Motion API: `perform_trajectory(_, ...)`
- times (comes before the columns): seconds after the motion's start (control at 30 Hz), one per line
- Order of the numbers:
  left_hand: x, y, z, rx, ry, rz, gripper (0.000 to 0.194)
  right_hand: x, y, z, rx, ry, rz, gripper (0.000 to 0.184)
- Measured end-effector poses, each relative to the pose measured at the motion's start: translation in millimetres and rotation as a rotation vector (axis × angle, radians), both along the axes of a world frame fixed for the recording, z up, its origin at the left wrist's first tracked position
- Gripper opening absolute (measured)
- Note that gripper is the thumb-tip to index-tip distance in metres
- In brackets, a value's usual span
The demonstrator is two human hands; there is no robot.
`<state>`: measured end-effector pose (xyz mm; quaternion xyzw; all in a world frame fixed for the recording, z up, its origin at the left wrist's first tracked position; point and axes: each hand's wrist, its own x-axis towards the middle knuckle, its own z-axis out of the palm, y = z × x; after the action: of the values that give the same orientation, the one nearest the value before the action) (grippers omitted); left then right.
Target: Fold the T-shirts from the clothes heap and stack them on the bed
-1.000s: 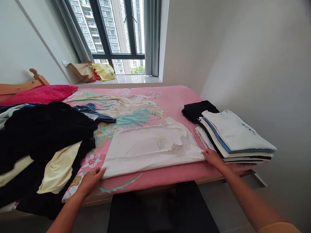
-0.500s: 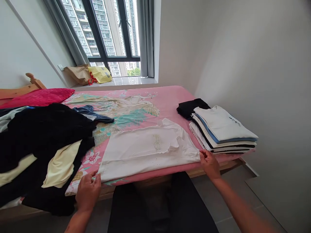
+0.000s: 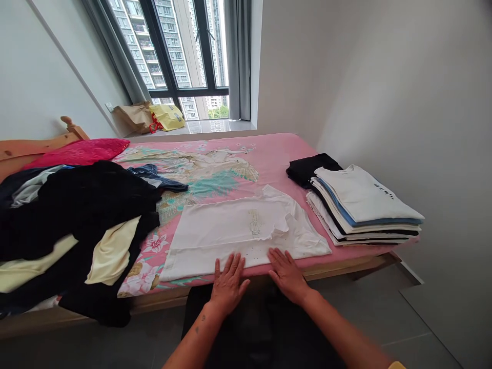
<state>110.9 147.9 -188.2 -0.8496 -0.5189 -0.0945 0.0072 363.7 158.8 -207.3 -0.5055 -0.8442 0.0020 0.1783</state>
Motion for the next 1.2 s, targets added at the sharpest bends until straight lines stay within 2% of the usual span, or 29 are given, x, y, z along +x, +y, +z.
perform_trajectory(0.13, -87, -7, 1.9, -0.032, 0.082, 0.356, 0.06, 94, 3, -25.5, 0.034, -0.094, -0.313, 0.055)
perform_trajectory(0.2, -121, -10, 9.2, -0.015, 0.13, 0.547, 0.057, 120, 3, -26.3, 0.055, -0.091, -0.412, 0.054)
perform_trajectory(0.23, -130, -10, 14.1, 0.004, 0.145, 0.614, 0.054, 122, 3, -22.8, 0.071, -0.074, -0.442, 0.053)
perform_trajectory(0.3, -127, -7, 24.2, 0.043, 0.141, 0.636, 0.049, 106, 4, -9.6, 0.106, -0.013, -0.437, 0.049)
perform_trajectory(0.33, -115, -3, 28.6, 0.055, 0.121, 0.584, 0.048, 89, 5, -1.3, 0.121, 0.029, -0.4, 0.047)
perform_trajectory(0.47, -47, 15, 34.4, 0.021, 0.027, 0.172, 0.046, 10, 7, 22.9, 0.099, 0.166, -0.077, 0.037)
perform_trajectory(0.53, -31, 22, 30.7, -0.021, 0.018, 0.085, 0.047, -7, 10, 22.0, 0.052, 0.164, 0.049, 0.034)
perform_trajectory(0.6, -44, 27, 25.1, -0.078, 0.04, 0.183, 0.05, 0, 14, 13.2, 0.019, 0.131, 0.059, 0.037)
perform_trajectory(0.73, -118, 31, 19.4, -0.187, 0.126, 0.53, 0.063, 41, 18, -10.9, 0.009, 0.044, -0.099, 0.047)
perform_trajectory(0.8, -150, 28, 21.1, -0.22, 0.154, 0.627, 0.066, 51, 18, -19.5, 0.018, 0.019, -0.139, 0.05)
perform_trajectory(0.87, -165, 25, 24.0, -0.242, 0.163, 0.68, 0.067, 51, 16, -24.2, 0.043, 0.012, -0.17, 0.05)
perform_trajectory(0.93, -165, 23, 26.8, -0.239, 0.163, 0.718, 0.066, 45, 14, -25.9, 0.069, 0.009, -0.199, 0.05)
perform_trajectory(1.03, -146, 24, 30.4, -0.171, 0.162, 0.726, 0.06, 39, 12, -26.1, 0.088, -0.003, -0.213, 0.05)
perform_trajectory(1.1, -126, 25, 32.1, -0.121, 0.144, 0.641, 0.057, 38, 12, -26.3, 0.094, -0.009, -0.218, 0.051)
perform_trajectory(1.2, -91, 26, 31.5, -0.114, 0.082, 0.438, 0.056, 38, 11, -27.6, 0.1, -0.008, -0.237, 0.051)
